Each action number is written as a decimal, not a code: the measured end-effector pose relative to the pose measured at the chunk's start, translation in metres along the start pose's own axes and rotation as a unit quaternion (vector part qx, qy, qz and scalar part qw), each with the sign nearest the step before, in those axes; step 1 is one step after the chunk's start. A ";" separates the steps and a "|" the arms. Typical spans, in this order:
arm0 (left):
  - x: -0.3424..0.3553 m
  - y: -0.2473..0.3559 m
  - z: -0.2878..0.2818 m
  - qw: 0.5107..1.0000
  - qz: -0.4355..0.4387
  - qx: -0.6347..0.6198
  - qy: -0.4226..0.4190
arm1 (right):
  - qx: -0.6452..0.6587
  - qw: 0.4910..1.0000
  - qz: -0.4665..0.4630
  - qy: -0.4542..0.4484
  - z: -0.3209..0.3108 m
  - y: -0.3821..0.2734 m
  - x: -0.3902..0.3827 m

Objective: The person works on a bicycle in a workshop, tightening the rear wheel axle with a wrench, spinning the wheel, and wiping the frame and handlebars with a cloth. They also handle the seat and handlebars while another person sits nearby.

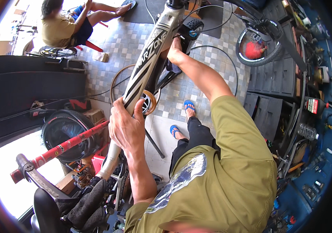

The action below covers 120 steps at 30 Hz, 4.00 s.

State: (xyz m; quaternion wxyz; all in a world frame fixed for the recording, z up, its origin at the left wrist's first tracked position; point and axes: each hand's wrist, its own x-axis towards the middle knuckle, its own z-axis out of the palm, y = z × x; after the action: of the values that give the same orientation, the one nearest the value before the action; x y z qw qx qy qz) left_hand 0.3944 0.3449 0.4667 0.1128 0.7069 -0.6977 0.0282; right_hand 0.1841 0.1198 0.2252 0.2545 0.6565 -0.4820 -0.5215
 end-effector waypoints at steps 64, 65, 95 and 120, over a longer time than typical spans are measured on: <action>-0.001 0.000 0.000 0.999 -0.014 -0.029 0.010 | 0.785 0.523 0.312 0.115 0.005 -0.057 -0.052; -0.001 0.001 0.000 1.000 -0.015 -0.023 0.014 | 0.787 0.524 0.303 0.121 0.003 -0.063 -0.058; -0.001 0.002 0.001 1.000 0.006 0.003 0.027 | 0.947 -0.008 0.285 0.150 0.090 -0.107 -0.131; -0.005 0.000 -0.001 1.000 -0.014 -0.017 0.020 | 0.728 0.498 0.351 0.315 0.056 0.060 -0.099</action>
State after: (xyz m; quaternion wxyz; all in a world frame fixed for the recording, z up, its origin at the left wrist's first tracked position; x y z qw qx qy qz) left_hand 0.3941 0.3495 0.4669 0.1396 0.7138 -0.6857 0.0290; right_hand 0.1107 0.1936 0.3005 -0.0160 0.5072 -0.7696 0.3877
